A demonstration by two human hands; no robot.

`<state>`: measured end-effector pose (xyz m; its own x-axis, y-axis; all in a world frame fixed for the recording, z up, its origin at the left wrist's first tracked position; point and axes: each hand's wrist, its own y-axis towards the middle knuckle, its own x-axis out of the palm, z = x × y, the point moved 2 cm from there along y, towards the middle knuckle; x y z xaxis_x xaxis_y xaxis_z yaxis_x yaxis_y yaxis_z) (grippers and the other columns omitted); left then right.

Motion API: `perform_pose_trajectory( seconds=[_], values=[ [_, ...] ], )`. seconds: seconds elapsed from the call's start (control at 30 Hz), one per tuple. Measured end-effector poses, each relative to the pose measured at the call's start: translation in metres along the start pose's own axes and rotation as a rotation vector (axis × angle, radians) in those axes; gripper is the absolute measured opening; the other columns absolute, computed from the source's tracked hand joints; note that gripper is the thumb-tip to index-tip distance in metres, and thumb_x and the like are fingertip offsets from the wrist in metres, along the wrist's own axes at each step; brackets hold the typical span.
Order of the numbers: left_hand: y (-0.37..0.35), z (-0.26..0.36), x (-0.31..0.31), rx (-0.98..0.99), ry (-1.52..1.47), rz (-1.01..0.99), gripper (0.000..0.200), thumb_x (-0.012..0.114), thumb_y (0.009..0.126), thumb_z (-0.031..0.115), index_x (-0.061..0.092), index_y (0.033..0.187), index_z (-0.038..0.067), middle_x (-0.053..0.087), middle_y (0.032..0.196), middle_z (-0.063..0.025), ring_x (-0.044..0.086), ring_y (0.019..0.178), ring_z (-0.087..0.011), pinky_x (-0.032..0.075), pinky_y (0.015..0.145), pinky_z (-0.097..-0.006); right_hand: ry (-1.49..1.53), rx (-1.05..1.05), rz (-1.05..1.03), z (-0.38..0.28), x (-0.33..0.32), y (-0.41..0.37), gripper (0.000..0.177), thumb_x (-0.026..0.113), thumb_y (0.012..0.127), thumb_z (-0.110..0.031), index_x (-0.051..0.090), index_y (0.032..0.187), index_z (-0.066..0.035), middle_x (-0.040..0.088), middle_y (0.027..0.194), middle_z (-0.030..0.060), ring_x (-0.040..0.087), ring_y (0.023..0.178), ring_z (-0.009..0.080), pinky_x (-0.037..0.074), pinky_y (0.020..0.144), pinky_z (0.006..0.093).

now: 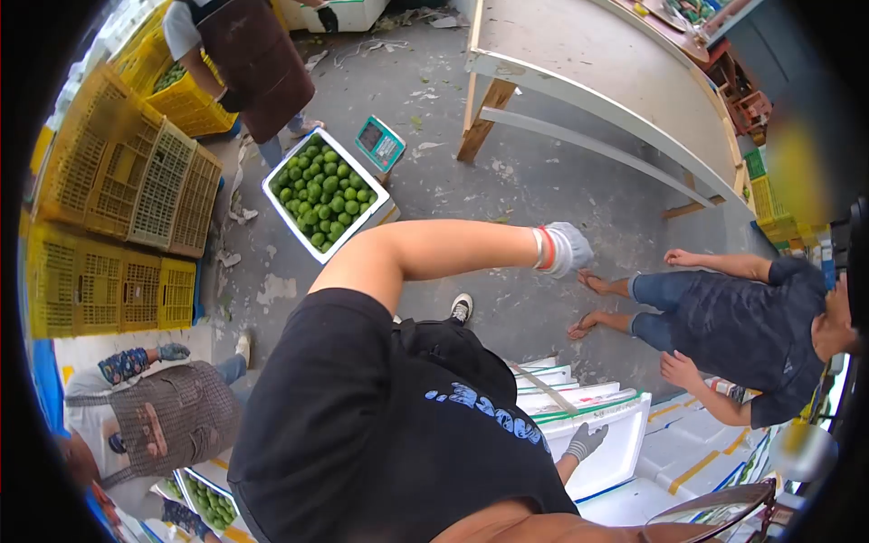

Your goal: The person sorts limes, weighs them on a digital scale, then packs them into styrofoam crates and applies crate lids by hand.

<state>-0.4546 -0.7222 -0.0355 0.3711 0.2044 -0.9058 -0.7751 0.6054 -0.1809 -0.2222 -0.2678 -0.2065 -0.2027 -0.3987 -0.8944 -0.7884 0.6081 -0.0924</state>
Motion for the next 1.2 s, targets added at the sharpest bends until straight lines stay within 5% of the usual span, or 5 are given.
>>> perform_pose_trajectory(
  seconds=[0.27, 0.77, 0.97, 1.03, 1.2],
  values=[
    [0.003, 0.190, -0.140, 0.590, 0.123, 0.313, 0.027, 0.060, 0.069, 0.028, 0.063, 0.090, 0.010, 0.062, 0.083, -0.0133, 0.061, 0.079, -0.0276, 0.049, 0.065, -0.0390, -0.093, -0.372, -0.443, -0.078, 0.070, -0.016, 0.053, 0.060, 0.073, -0.009, 0.040, 0.121, 0.000, 0.050, 0.113, 0.0200, 0.050, 0.104, 0.0299, 0.041, 0.087, 0.0351],
    [-0.015, 0.177, -0.106, 0.615, 0.123, 0.340, 0.026, 0.063, 0.066, 0.027, 0.064, 0.085, 0.009, 0.063, 0.075, -0.0123, 0.062, 0.072, -0.0281, 0.050, 0.059, -0.0373, -0.455, -0.675, -1.184, -0.194, 0.150, -0.063, 0.046, 0.060, 0.074, -0.011, 0.046, 0.116, 0.001, 0.057, 0.105, 0.0169, 0.055, 0.097, 0.0265, 0.043, 0.081, 0.0338],
    [-0.038, 0.015, 0.049, 0.099, 0.016, 0.216, 0.022, 0.059, 0.071, 0.028, 0.064, 0.079, 0.008, 0.062, 0.068, -0.0111, 0.060, 0.062, -0.0317, 0.049, 0.053, -0.0412, -0.202, -0.511, -1.143, -0.115, 0.182, -0.055, 0.036, 0.054, 0.074, -0.021, 0.055, 0.104, -0.002, 0.061, 0.090, 0.0142, 0.058, 0.083, 0.0209, 0.044, 0.076, 0.0290],
    [-0.095, -0.063, 0.163, -0.166, -0.009, 0.276, 0.042, 0.059, 0.072, 0.030, 0.054, 0.108, 0.011, 0.059, 0.099, -0.0155, 0.058, 0.089, -0.0266, 0.047, 0.076, -0.0370, -0.386, -0.462, -1.129, -0.102, 0.179, -0.061, 0.038, 0.052, 0.073, -0.027, 0.057, 0.103, -0.003, 0.060, 0.095, 0.0165, 0.057, 0.090, 0.0247, 0.043, 0.081, 0.0304],
    [-0.391, -0.102, 0.336, -1.652, -0.766, -0.019, 0.036, 0.053, 0.073, 0.023, 0.057, 0.104, 0.006, 0.059, 0.104, -0.0125, 0.056, 0.094, -0.0298, 0.043, 0.084, -0.0362, -0.380, -0.372, -1.070, -0.081, 0.163, -0.077, 0.040, 0.051, 0.072, -0.028, 0.058, 0.104, -0.005, 0.058, 0.103, 0.0169, 0.055, 0.098, 0.0289, 0.041, 0.086, 0.0335]
  ],
)
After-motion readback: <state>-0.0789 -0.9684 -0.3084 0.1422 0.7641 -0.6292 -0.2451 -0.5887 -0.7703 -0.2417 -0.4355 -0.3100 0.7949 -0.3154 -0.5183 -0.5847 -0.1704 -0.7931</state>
